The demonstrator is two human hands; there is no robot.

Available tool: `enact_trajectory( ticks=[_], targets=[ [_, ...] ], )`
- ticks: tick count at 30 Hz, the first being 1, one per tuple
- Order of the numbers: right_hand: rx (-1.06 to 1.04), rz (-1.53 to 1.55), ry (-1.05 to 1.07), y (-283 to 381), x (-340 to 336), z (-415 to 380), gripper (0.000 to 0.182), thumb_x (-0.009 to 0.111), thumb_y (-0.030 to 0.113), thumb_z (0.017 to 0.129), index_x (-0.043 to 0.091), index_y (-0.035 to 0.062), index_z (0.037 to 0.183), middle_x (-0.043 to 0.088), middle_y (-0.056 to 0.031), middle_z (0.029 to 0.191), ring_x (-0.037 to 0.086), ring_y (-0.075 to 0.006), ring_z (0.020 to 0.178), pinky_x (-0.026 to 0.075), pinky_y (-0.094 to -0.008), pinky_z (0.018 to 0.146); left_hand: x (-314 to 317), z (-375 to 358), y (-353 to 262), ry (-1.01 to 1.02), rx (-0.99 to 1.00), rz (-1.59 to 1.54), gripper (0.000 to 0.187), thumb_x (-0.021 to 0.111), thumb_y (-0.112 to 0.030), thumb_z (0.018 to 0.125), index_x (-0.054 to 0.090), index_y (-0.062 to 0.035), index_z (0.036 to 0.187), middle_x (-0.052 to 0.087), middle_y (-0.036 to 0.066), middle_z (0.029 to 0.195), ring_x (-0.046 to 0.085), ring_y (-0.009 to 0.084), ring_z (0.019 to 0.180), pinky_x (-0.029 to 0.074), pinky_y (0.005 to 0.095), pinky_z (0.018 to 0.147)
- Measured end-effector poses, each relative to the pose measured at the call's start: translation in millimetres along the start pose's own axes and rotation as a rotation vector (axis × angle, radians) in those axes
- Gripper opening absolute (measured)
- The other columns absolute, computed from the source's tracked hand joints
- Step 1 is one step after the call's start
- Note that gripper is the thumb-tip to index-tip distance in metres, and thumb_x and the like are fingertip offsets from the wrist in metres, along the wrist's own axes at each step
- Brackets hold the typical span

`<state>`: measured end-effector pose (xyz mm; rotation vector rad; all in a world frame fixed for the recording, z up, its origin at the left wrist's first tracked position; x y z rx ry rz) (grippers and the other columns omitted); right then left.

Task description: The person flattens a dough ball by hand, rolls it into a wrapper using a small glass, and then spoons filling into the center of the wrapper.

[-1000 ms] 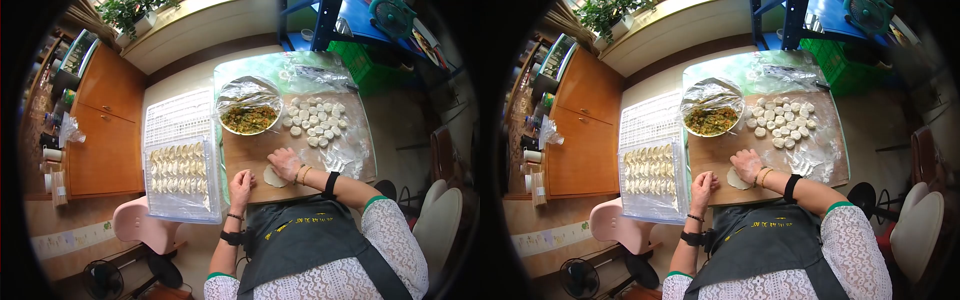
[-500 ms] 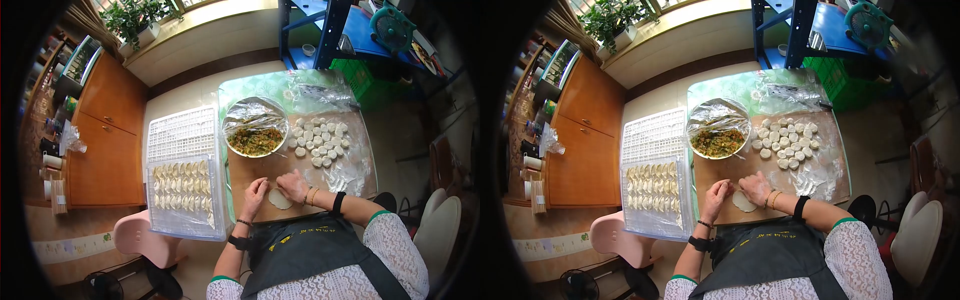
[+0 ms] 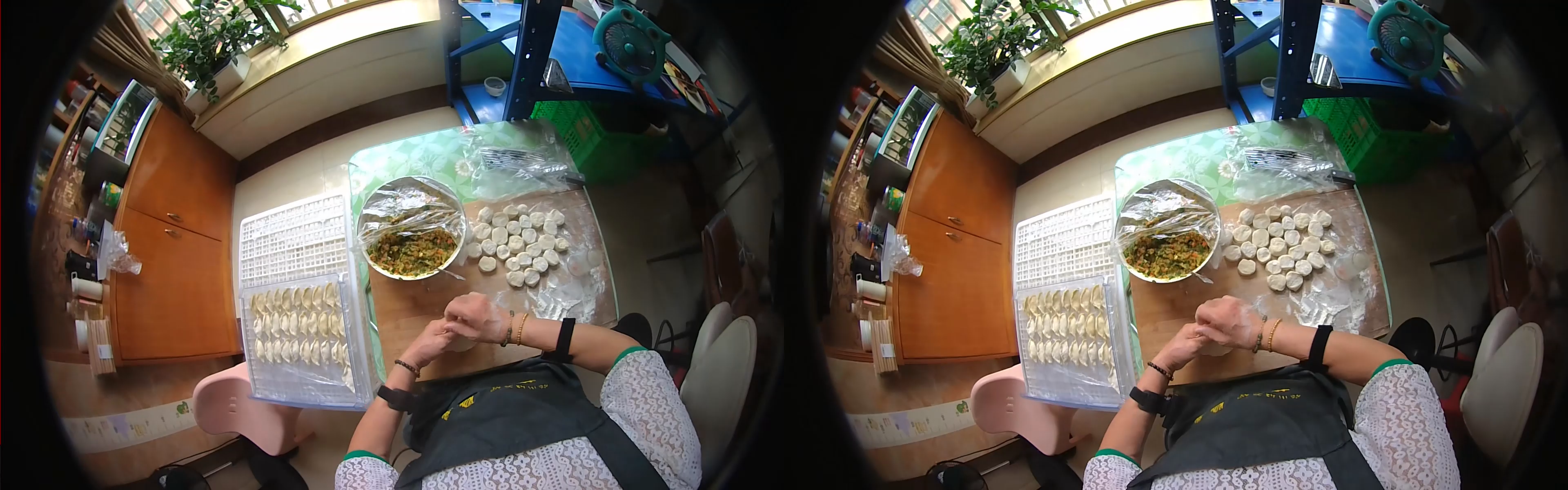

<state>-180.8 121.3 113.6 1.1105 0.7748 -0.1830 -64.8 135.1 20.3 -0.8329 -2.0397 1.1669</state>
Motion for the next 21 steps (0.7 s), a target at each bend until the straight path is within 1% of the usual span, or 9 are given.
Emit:
enact_trajectory(
  ticks=[4, 6, 8, 9, 11, 12, 16, 18, 21],
  targets=[
    [0.352, 0.076, -0.086, -16, -40, -1, 0.03, 0.069, 0.026, 0.081, 0.054, 0.0052, 0.095, 0.06, -0.0103, 0.07, 0.061, -0.0246, 0.065, 0.048, -0.0353, 0.06, 5, -20, -31, -0.083, 0.012, -0.305, 0.035, 0.053, -0.015, 0.095, 0.051, 0.0002, 0.126, 0.059, 0.006, 0.118, 0.055, 0.0138, 0.106, 0.046, 0.0292, 0.092],
    [0.325, 0.061, -0.144, -15, -55, 8, 0.035, 0.071, 0.027, 0.079, 0.054, 0.0054, 0.101, 0.059, -0.0099, 0.069, 0.06, -0.0235, 0.063, 0.048, -0.0339, 0.058, 11, -36, -57, -0.052, 0.085, -0.554, 0.041, 0.054, -0.02, 0.095, 0.047, 0.0005, 0.13, 0.058, 0.01, 0.122, 0.056, 0.0172, 0.111, 0.046, 0.0313, 0.095],
    [0.308, 0.042, -0.108, -15, -58, 18, 0.04, 0.07, 0.023, 0.08, 0.051, 0.005, 0.111, 0.059, -0.011, 0.071, 0.061, -0.0251, 0.065, 0.048, -0.0348, 0.06, 11, -32, -59, -0.043, 0.123, -0.681, 0.05, 0.058, -0.025, 0.093, 0.042, -0.0007, 0.134, 0.054, 0.016, 0.127, 0.054, 0.0272, 0.117, 0.046, 0.0391, 0.098],
    [0.271, 0.037, -0.096, -13, -54, 23, 0.038, 0.069, 0.021, 0.081, 0.051, 0.0045, 0.11, 0.059, -0.0116, 0.072, 0.061, -0.026, 0.066, 0.048, -0.0356, 0.061, 12, -30, -61, -0.042, 0.144, -0.743, 0.055, 0.059, -0.028, 0.092, 0.04, -0.0013, 0.136, 0.052, 0.019, 0.13, 0.053, 0.0321, 0.12, 0.045, 0.043, 0.099],
    [0.195, 0.016, -0.078, -12, -49, 36, 0.035, 0.067, 0.019, 0.083, 0.052, 0.0037, 0.11, 0.06, -0.0128, 0.075, 0.062, -0.0278, 0.069, 0.049, -0.0372, 0.063, 17, -28, -70, -0.004, 0.194, -0.851, 0.059, 0.061, -0.031, 0.091, 0.039, -0.0006, 0.136, 0.05, 0.02, 0.132, 0.053, 0.0341, 0.12, 0.046, 0.0454, 0.098],
    [0.169, 0.025, -0.083, -7, -49, 42, 0.024, 0.064, 0.016, 0.085, 0.054, 0.0026, 0.102, 0.059, -0.0143, 0.079, 0.062, -0.0315, 0.074, 0.049, -0.04, 0.065, 20, -28, -72, 0.018, 0.216, -0.909, 0.061, 0.061, -0.033, 0.09, 0.038, -0.0003, 0.136, 0.049, 0.02, 0.133, 0.052, 0.035, 0.12, 0.047, 0.0466, 0.097],
    [-0.021, -0.053, -0.134, -10, -42, 54, 0.011, 0.062, 0.011, 0.084, 0.055, 0.0028, 0.087, 0.058, -0.0143, 0.076, 0.061, -0.0338, 0.072, 0.048, -0.0422, 0.064, 19, -21, -67, 0.012, 0.204, -0.965, 0.06, 0.06, -0.034, 0.091, 0.038, -0.0006, 0.136, 0.047, 0.023, 0.133, 0.05, 0.0365, 0.122, 0.045, 0.0482, 0.098],
    [-0.087, -0.105, -0.127, 1, -54, 58, 0.01, 0.062, 0.01, 0.083, 0.055, 0.0036, 0.086, 0.058, -0.0131, 0.074, 0.061, -0.0329, 0.072, 0.048, -0.0416, 0.063, 22, -22, -63, 0.036, 0.215, -1.024, 0.059, 0.058, -0.034, 0.092, 0.038, -0.0004, 0.136, 0.047, 0.024, 0.133, 0.049, 0.037, 0.123, 0.044, 0.0483, 0.1],
    [-0.136, -0.187, -0.133, 18, -78, 58, 0.009, 0.063, 0.01, 0.081, 0.055, 0.0051, 0.083, 0.058, -0.0116, 0.072, 0.06, -0.0315, 0.071, 0.047, -0.0403, 0.061, 10, -27, -49, -0.11, 0.192, -1.02, 0.054, 0.054, -0.032, 0.094, 0.04, -0.0003, 0.135, 0.046, 0.025, 0.134, 0.047, 0.0383, 0.124, 0.041, 0.0489, 0.103]
  ],
)
Point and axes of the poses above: each hand's wrist, its own z-axis towards the middle knuckle, its own x-axis out of the palm, y = z × x, the point moved 6 cm from there along z, towards the middle knuckle
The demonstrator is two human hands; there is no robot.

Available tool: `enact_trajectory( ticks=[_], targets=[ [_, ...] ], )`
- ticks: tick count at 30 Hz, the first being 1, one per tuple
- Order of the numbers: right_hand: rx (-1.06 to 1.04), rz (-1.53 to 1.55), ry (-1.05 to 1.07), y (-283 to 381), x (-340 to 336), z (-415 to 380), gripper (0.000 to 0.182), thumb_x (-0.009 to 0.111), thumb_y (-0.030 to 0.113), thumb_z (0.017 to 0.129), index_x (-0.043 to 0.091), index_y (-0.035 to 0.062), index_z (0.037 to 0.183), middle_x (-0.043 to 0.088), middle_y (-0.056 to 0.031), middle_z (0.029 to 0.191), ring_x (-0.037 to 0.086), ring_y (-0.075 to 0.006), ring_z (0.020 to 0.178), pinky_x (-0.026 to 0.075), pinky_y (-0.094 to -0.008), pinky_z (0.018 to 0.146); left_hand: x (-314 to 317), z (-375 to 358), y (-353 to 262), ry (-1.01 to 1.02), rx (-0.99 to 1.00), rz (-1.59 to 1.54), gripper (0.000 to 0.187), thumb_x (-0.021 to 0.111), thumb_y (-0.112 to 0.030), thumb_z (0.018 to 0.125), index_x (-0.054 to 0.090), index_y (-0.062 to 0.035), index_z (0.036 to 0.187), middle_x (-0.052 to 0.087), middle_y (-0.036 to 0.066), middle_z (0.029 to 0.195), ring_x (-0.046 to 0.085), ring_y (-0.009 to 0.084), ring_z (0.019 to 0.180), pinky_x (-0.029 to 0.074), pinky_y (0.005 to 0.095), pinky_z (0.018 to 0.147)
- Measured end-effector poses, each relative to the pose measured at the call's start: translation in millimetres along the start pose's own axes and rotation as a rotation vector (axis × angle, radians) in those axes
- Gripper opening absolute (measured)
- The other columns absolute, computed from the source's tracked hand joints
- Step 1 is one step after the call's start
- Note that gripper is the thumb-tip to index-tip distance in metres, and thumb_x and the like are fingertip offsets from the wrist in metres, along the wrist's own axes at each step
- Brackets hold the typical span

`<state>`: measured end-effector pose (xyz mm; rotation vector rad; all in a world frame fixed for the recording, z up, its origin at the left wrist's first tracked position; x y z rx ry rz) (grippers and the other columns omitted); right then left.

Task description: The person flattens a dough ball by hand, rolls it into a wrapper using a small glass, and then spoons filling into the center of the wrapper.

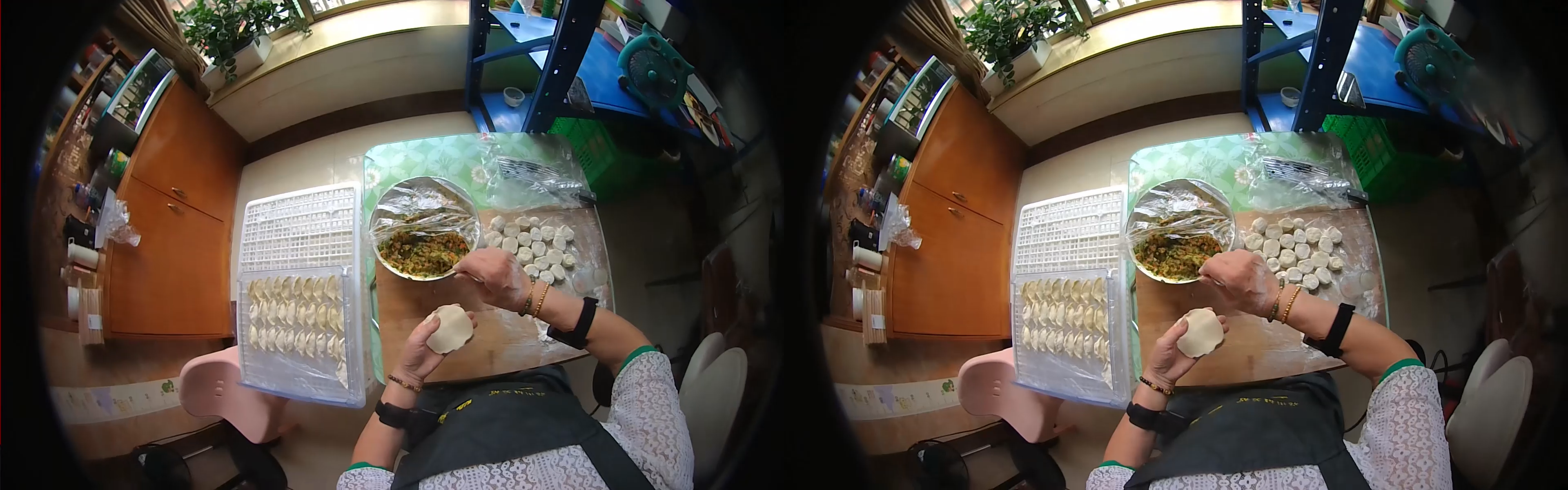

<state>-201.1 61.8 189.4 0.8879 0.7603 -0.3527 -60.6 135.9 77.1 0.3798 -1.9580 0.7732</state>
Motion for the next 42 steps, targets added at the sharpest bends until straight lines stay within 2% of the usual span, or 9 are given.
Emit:
enact_trajectory(
  ticks=[2, 6, 12, 15, 19, 25, 31, 40, 42],
  targets=[
    [-0.017, -0.056, -0.013, 3, -12, 4, 0.01, 0.063, 0.01, 0.081, 0.055, 0.0049, 0.083, 0.058, -0.0119, 0.071, 0.06, -0.0317, 0.07, 0.047, -0.0404, 0.06, -7, -1, -3, -0.013, 0.031, -0.087, 0.048, 0.051, -0.028, 0.096, 0.04, -0.0003, 0.134, 0.046, 0.025, 0.134, 0.048, 0.0389, 0.123, 0.042, 0.0495, 0.103],
    [0.103, -0.145, 0.065, -6, -11, 6, 0.007, 0.06, 0.009, 0.084, 0.055, 0.0045, 0.084, 0.057, -0.0142, 0.071, 0.059, -0.033, 0.068, 0.046, -0.0412, 0.061, -2, -5, -7, 0.034, 0.038, -0.185, 0.046, 0.049, -0.027, 0.097, 0.04, 0.0001, 0.133, 0.045, 0.026, 0.134, 0.047, 0.0405, 0.124, 0.041, 0.0507, 0.103],
    [0.319, 0.144, 0.015, -17, 6, 3, 0.009, 0.059, 0.011, 0.086, 0.054, 0.0037, 0.085, 0.057, -0.0163, 0.071, 0.058, -0.0344, 0.069, 0.046, -0.0424, 0.061, -8, -11, -6, -0.027, 0.058, -0.13, 0.05, 0.051, -0.031, 0.095, 0.042, -0.0001, 0.134, 0.044, 0.027, 0.136, 0.046, 0.0398, 0.125, 0.039, 0.0497, 0.105],
    [0.052, 0.023, -0.035, 1, 4, 0, 0.008, 0.06, 0.01, 0.084, 0.054, 0.0043, 0.086, 0.056, -0.0148, 0.071, 0.058, -0.033, 0.069, 0.045, -0.0421, 0.06, -11, -12, -7, -0.02, 0.083, -0.131, 0.05, 0.051, -0.03, 0.095, 0.042, 0.0001, 0.134, 0.044, 0.027, 0.136, 0.047, 0.0398, 0.124, 0.038, 0.0492, 0.106],
    [-0.014, -0.193, 0.017, 16, -8, -3, 0.011, 0.06, 0.004, 0.074, 0.054, 0.0068, 0.084, 0.051, -0.0098, 0.072, 0.055, -0.0286, 0.069, 0.043, -0.0388, 0.06, -11, -11, -5, -0.003, 0.072, -0.124, 0.049, 0.051, -0.03, 0.096, 0.042, 0.0004, 0.134, 0.045, 0.028, 0.135, 0.048, 0.04, 0.123, 0.038, 0.0487, 0.106],
    [-0.049, -0.326, 0.058, 12, 1, -5, 0.009, 0.058, 0.007, 0.074, 0.05, 0.0075, 0.078, 0.049, -0.0085, 0.071, 0.054, -0.0262, 0.069, 0.043, -0.0378, 0.06, -13, -8, 3, 0.0, 0.05, -0.12, 0.048, 0.051, -0.029, 0.096, 0.042, 0.0006, 0.133, 0.046, 0.028, 0.133, 0.049, 0.0397, 0.122, 0.04, 0.048, 0.105],
    [-0.056, -0.269, 0.159, -7, 28, -6, 0.009, 0.057, 0.006, 0.074, 0.05, 0.007, 0.079, 0.051, -0.0085, 0.073, 0.054, -0.0261, 0.071, 0.044, -0.0375, 0.061, -16, -14, 0, -0.05, 0.07, -0.105, 0.045, 0.05, -0.028, 0.097, 0.042, 0.0, 0.132, 0.048, 0.027, 0.132, 0.05, 0.0393, 0.121, 0.041, 0.0469, 0.104],
    [-0.077, -0.152, 0.094, 29, -6, 3, 0.012, 0.059, 0.004, 0.073, 0.056, 0.008, 0.084, 0.056, -0.0081, 0.076, 0.058, -0.0265, 0.075, 0.045, -0.0373, 0.064, -21, -14, 2, -0.046, 0.066, -0.106, 0.041, 0.047, -0.025, 0.098, 0.043, 0.0006, 0.13, 0.049, 0.026, 0.131, 0.052, 0.0374, 0.119, 0.042, 0.0456, 0.103],
    [-0.096, -0.127, 0.206, 26, 1, 2, 0.011, 0.06, 0.004, 0.074, 0.056, 0.0091, 0.082, 0.056, -0.0077, 0.076, 0.058, -0.0262, 0.075, 0.046, -0.037, 0.064, -19, -13, 3, -0.032, 0.061, -0.122, 0.039, 0.045, -0.024, 0.099, 0.045, 0.0008, 0.128, 0.053, 0.023, 0.127, 0.056, 0.0341, 0.115, 0.044, 0.0431, 0.101]
  ],
)
Point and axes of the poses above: each hand's wrist, its own z-axis towards the middle knuckle, its own x-axis out of the palm, y = z × x, the point moved 6 cm from there along z, towards the middle knuckle
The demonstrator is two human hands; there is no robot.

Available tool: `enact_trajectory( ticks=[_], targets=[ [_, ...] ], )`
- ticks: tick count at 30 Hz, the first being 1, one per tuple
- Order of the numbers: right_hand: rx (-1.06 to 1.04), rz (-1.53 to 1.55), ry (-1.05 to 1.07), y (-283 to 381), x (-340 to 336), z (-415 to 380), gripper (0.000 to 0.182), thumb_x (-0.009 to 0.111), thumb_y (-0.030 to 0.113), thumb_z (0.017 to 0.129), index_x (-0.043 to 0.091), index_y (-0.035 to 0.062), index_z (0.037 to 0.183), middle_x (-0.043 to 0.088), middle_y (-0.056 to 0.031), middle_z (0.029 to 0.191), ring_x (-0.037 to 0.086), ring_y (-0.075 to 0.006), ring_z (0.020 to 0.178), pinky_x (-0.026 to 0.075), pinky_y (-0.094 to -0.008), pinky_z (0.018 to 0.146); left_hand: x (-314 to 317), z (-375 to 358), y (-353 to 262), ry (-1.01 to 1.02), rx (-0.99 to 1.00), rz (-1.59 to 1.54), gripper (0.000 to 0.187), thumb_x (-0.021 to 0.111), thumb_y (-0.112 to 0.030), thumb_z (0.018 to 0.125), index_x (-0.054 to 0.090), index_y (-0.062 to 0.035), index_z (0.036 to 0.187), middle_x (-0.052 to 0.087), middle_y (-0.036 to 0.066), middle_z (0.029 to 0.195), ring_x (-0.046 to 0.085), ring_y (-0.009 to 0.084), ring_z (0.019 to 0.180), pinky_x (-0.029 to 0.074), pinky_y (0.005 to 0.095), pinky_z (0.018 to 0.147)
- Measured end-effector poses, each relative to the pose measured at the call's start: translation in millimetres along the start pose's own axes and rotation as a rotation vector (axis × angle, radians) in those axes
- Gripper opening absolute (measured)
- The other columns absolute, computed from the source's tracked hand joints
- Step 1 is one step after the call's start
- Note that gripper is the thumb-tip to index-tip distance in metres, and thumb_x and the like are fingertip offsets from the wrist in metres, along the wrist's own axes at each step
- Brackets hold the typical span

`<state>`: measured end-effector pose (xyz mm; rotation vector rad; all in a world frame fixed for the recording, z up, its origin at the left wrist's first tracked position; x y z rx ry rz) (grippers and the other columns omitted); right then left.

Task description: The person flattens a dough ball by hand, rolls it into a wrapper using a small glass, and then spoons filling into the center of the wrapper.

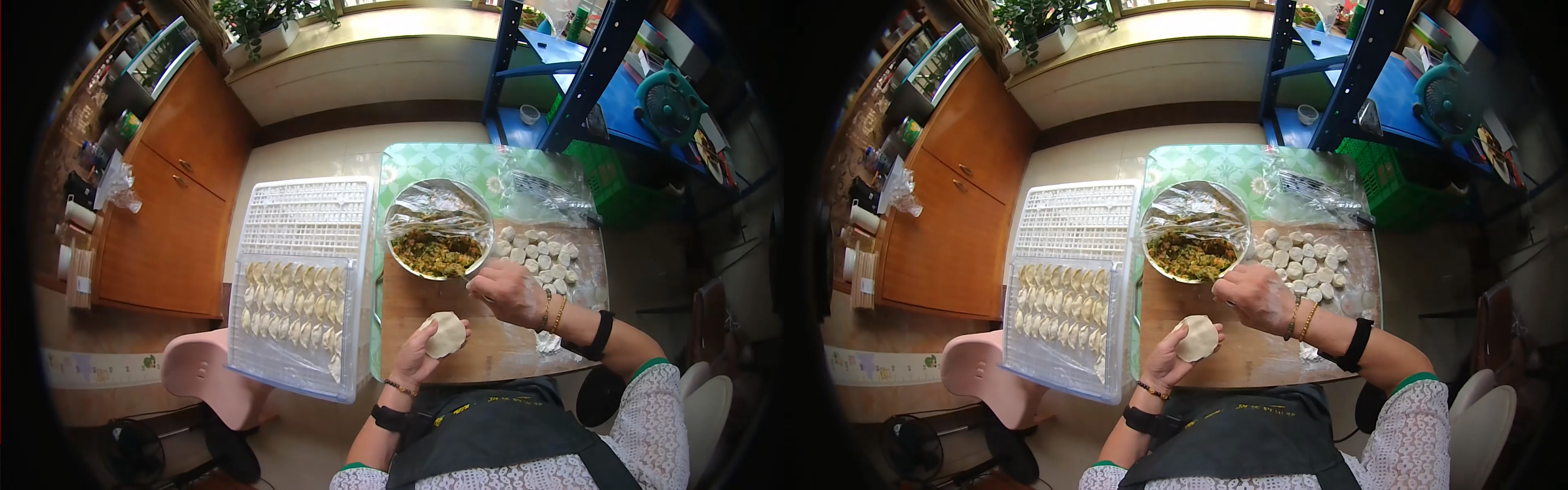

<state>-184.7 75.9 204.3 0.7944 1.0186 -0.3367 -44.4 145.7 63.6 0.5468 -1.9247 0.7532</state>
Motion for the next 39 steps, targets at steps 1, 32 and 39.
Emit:
enact_trajectory(
  ticks=[1, 32, 39],
  targets=[
    [-0.014, 0.013, 0.054, -2, 4, -1, 0.01, 0.06, 0.005, 0.074, 0.056, 0.0097, 0.082, 0.057, -0.0075, 0.076, 0.058, -0.0261, 0.075, 0.046, -0.0369, 0.065, 0, 0, 0, -0.004, 0.0, 0.003, 0.039, 0.045, -0.024, 0.099, 0.045, 0.0008, 0.128, 0.053, 0.023, 0.127, 0.056, 0.0342, 0.115, 0.044, 0.0432, 0.101],
    [1.043, 0.964, -0.544, -100, 64, -39, 0.016, 0.058, 0.021, 0.092, 0.058, 0.005, 0.091, 0.059, -0.0013, 0.068, 0.058, -0.0089, 0.054, 0.049, -0.0249, 0.048, 14, -4, -34, -0.022, 0.143, 0.041, 0.04, 0.047, -0.022, 0.098, 0.042, 0.0013, 0.129, 0.047, 0.027, 0.133, 0.05, 0.0393, 0.121, 0.042, 0.0464, 0.103],
    [1.071, 1.278, -0.669, -101, 80, -60, 0.013, 0.057, 0.019, 0.094, 0.059, 0.0062, 0.095, 0.06, -0.0019, 0.071, 0.059, -0.0108, 0.057, 0.052, -0.0251, 0.05, 16, 3, -47, -0.058, 0.181, 0.088, 0.042, 0.038, -0.024, 0.1, 0.038, 0.0024, 0.133, 0.044, 0.028, 0.135, 0.048, 0.0407, 0.122, 0.041, 0.0476, 0.104]
  ],
)
Point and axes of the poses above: each hand's wrist, its own z-axis towards the middle knuckle, its own x-axis out of the palm, y = z × x, the point moved 6 cm from there along z, towards the middle knuckle
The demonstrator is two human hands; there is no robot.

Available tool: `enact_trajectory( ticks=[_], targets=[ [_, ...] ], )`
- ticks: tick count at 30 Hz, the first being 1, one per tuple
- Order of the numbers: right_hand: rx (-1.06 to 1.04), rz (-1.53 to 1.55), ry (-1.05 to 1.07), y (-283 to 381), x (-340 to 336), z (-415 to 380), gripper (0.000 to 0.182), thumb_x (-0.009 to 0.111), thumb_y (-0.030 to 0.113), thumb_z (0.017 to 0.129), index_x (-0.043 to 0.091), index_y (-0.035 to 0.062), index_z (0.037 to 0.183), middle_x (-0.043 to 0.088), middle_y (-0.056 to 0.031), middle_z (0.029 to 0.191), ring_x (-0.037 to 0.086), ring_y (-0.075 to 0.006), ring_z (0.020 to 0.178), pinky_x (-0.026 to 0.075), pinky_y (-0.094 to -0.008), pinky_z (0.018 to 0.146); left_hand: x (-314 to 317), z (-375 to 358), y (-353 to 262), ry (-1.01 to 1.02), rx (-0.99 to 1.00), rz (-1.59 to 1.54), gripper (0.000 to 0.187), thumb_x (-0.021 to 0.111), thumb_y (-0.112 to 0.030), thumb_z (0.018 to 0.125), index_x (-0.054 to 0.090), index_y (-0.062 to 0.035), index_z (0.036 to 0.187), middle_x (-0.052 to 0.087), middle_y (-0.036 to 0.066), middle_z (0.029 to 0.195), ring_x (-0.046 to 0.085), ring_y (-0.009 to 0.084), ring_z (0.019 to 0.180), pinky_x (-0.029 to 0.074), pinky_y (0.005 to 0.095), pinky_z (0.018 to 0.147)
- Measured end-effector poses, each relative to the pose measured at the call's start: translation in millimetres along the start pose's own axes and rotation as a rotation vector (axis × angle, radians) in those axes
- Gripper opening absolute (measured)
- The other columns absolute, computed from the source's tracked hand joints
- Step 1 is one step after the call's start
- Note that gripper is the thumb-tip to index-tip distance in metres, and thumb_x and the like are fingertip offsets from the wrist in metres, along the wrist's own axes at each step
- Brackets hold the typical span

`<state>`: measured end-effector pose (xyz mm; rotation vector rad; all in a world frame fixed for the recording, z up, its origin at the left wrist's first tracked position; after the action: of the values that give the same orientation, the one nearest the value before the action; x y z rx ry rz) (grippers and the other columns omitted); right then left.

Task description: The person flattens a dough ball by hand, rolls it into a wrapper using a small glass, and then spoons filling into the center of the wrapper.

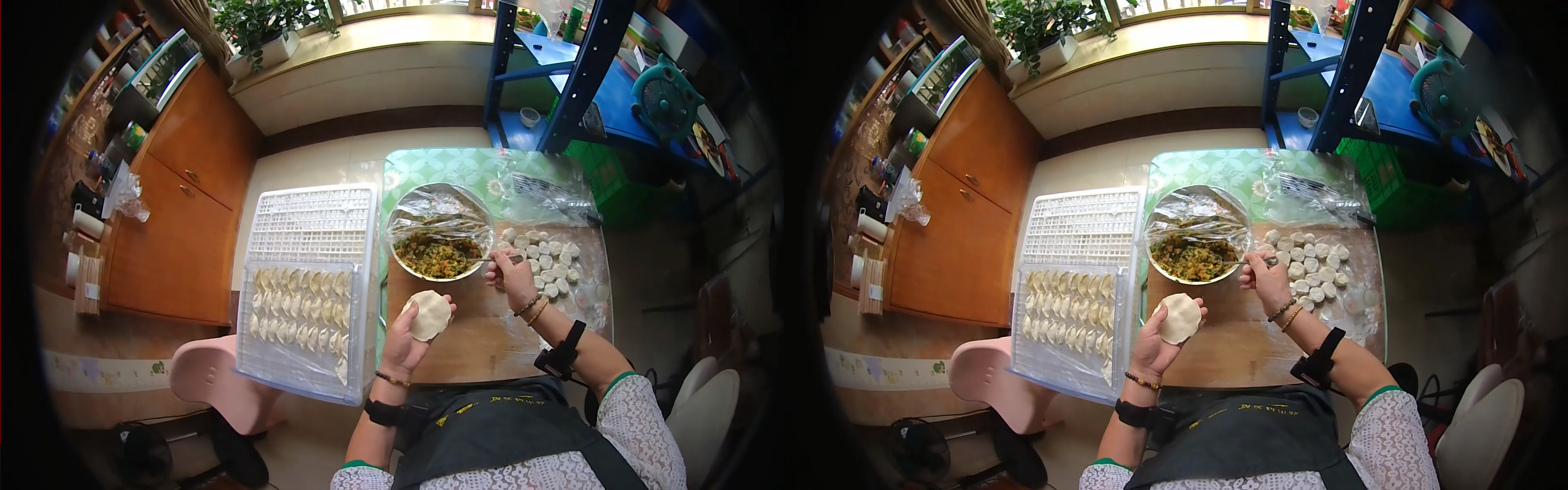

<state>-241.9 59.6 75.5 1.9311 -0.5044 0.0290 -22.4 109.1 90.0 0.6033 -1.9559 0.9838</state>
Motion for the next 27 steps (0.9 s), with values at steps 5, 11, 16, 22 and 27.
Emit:
enact_trajectory(
  ticks=[5, 11, 16, 22, 27],
  targets=[
    [0.042, 0.149, 0.05, -13, -7, 2, 0.016, 0.058, 0.021, 0.094, 0.059, 0.0056, 0.098, 0.061, -0.0024, 0.075, 0.062, -0.0119, 0.064, 0.054, -0.027, 0.056, 4, 4, -7, -0.032, 0.007, 0.019, 0.043, 0.031, -0.024, 0.102, 0.035, 0.0033, 0.135, 0.043, 0.028, 0.136, 0.048, 0.041, 0.123, 0.04, 0.0482, 0.105],
    [0.029, 0.182, 0.088, -18, -11, 0, 0.019, 0.058, 0.023, 0.095, 0.058, 0.0043, 0.101, 0.061, -0.0029, 0.079, 0.062, -0.0121, 0.067, 0.053, -0.0264, 0.059, 7, 10, -9, -0.057, 0.002, 0.056, 0.045, 0.03, -0.025, 0.102, 0.033, 0.0046, 0.136, 0.043, 0.027, 0.136, 0.048, 0.0401, 0.122, 0.04, 0.0481, 0.105],
    [-0.008, 0.196, 0.14, -14, -11, -1, 0.022, 0.058, 0.023, 0.095, 0.058, 0.0026, 0.104, 0.061, -0.003, 0.08, 0.062, -0.012, 0.069, 0.052, -0.0258, 0.061, 5, 15, -11, -0.052, 0.012, 0.097, 0.045, 0.03, -0.025, 0.102, 0.034, 0.0052, 0.136, 0.046, 0.026, 0.134, 0.05, 0.0387, 0.121, 0.041, 0.0476, 0.104],
    [0.003, 0.133, 0.13, 1, -14, -3, 0.022, 0.056, 0.024, 0.096, 0.058, 0.0026, 0.103, 0.061, -0.0029, 0.081, 0.062, -0.0116, 0.069, 0.051, -0.0244, 0.061, 7, 21, -20, -0.063, 0.049, 0.166, 0.044, 0.029, -0.024, 0.102, 0.035, 0.0052, 0.135, 0.047, 0.026, 0.132, 0.051, 0.0391, 0.12, 0.042, 0.0475, 0.102],
    [-0.025, 0.113, 0.15, 11, -14, -4, 0.022, 0.056, 0.024, 0.096, 0.058, 0.003, 0.103, 0.061, -0.0026, 0.08, 0.062, -0.0113, 0.068, 0.051, -0.0242, 0.061, 13, 24, -25, -0.099, 0.079, 0.194, 0.043, 0.029, -0.023, 0.102, 0.037, 0.0055, 0.134, 0.047, 0.027, 0.132, 0.051, 0.0401, 0.119, 0.043, 0.0479, 0.102]
  ],
)
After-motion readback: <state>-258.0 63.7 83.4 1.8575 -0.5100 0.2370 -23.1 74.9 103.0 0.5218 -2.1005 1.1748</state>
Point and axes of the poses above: each hand's wrist, its own z-axis towards the middle knuckle, its own x-axis out of the palm, y = z × x, the point moved 6 cm from there along z, towards the middle knuckle
